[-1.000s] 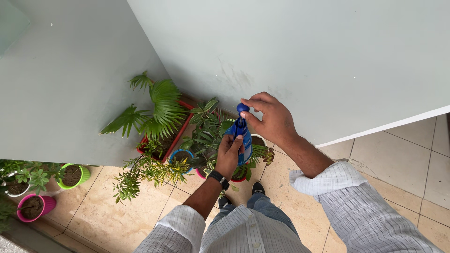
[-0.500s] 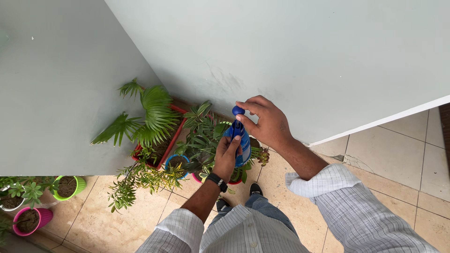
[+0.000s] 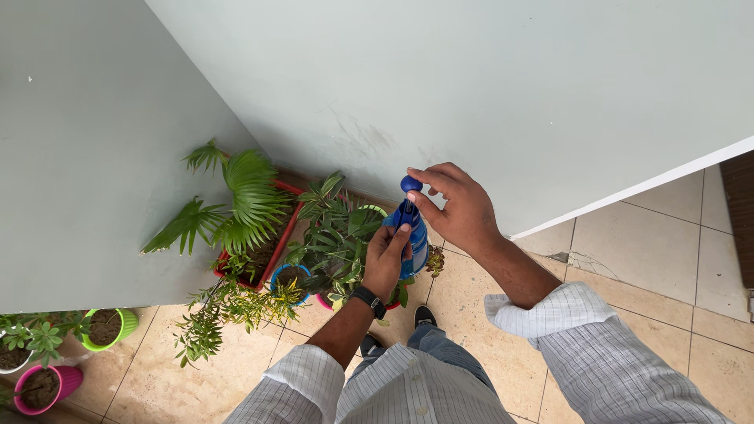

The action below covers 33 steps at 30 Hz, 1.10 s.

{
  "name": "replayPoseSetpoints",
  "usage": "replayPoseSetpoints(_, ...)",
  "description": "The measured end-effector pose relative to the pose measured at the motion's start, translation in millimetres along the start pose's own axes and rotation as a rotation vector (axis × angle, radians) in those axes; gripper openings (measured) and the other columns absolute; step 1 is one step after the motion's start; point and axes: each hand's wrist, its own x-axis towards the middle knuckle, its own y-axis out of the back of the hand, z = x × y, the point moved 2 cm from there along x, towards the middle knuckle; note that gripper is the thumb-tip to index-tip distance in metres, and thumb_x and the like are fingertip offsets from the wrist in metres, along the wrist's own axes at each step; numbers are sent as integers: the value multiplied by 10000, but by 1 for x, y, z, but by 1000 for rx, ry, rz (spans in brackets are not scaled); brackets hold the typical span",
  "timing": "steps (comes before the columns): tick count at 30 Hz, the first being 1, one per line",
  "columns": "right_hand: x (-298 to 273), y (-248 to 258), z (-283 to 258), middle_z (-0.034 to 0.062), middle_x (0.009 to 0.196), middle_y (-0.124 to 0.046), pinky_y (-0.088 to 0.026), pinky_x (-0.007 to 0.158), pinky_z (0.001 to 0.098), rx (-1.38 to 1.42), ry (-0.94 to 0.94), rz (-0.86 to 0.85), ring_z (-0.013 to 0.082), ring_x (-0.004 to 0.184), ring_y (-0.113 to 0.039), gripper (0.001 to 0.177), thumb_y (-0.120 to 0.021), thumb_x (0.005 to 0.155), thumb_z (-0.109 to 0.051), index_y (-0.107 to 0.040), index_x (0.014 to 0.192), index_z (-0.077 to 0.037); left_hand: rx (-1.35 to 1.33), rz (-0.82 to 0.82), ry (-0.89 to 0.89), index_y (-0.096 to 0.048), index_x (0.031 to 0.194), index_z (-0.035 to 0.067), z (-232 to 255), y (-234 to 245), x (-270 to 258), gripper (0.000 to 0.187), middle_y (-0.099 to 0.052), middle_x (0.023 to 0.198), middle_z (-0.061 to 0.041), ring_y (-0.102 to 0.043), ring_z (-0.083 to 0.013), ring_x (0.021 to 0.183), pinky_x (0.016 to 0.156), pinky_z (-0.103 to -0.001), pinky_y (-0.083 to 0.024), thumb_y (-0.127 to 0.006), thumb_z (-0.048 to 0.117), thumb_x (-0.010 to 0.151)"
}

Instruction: The person assembles a blue manual garden sprayer by screwing the pump head onto the bottle and tightening the nozzle. The person repeatedly pumps the handle to pressurize the device and tests the trigger mechanism to check the spray output.

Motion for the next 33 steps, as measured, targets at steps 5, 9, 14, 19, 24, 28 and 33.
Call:
replayPoseSetpoints(5,-9,10,13,43,1124,-697,-563,694,282,-9,-36,47,134,867,-684,363,-736,959,-305,-709,1298,-175,9,-35,18,-605,910,50,-8,-13,3,251,-606,729,-13,-526,-97,667,654,-266,-434,-632,278,1011)
replayPoseSetpoints(9,-19,18,23,48,1130,-699,-565,696,278,-25,-71,51,125,880,-690,369,-733,958,-317,-706,1298,-176,12,-53,64,-613,915,52,-17,-22,0,212,-611,730,-14,-518,-99,667,651,-270,-425,-616,239,1015)
replayPoseSetpoints(14,-34,22,32,42,1127,-709,-563,688,276,-14,-106,66,125,882,-691,364,-731,955,-322,-709,1289,-177,8,-80,83,-611,924,47,-30,-28,0,214,-618,746,-21,-524,-107,676,673,-276,-445,-622,236,1021)
replayPoseSetpoints(19,-43,24,37,46,1134,-705,-568,700,279,-10,-127,62,124,886,-695,375,-717,959,-338,-705,1298,-178,12,-88,98,-587,948,47,-44,-29,-2,212,-629,767,-23,-541,-108,698,697,-281,-466,-625,241,1023)
replayPoseSetpoints(24,-44,27,36,51,1152,-693,-561,696,294,-8,-120,30,143,894,-691,353,-645,1008,-330,-693,1331,-195,16,-64,68,-592,957,50,-47,-29,-3,192,-635,776,-21,-548,-111,712,707,-279,-466,-620,228,1024)
replayPoseSetpoints(28,-37,23,29,44,1137,-688,-554,663,295,6,-107,-9,154,885,-682,334,-614,1021,-308,-689,1333,-216,-3,-39,54,-595,963,54,-46,-22,-5,180,-637,778,-21,-555,-108,725,731,-270,-472,-616,220,1028)
replayPoseSetpoints(33,-27,14,16,32,1141,-690,-555,684,295,13,-38,-64,156,855,-681,327,-606,1027,-282,-688,1332,-201,-45,-27,-14,-583,961,37,-45,-6,-9,197,-626,771,-28,-535,-114,722,714,-274,-457,-602,210,1054)
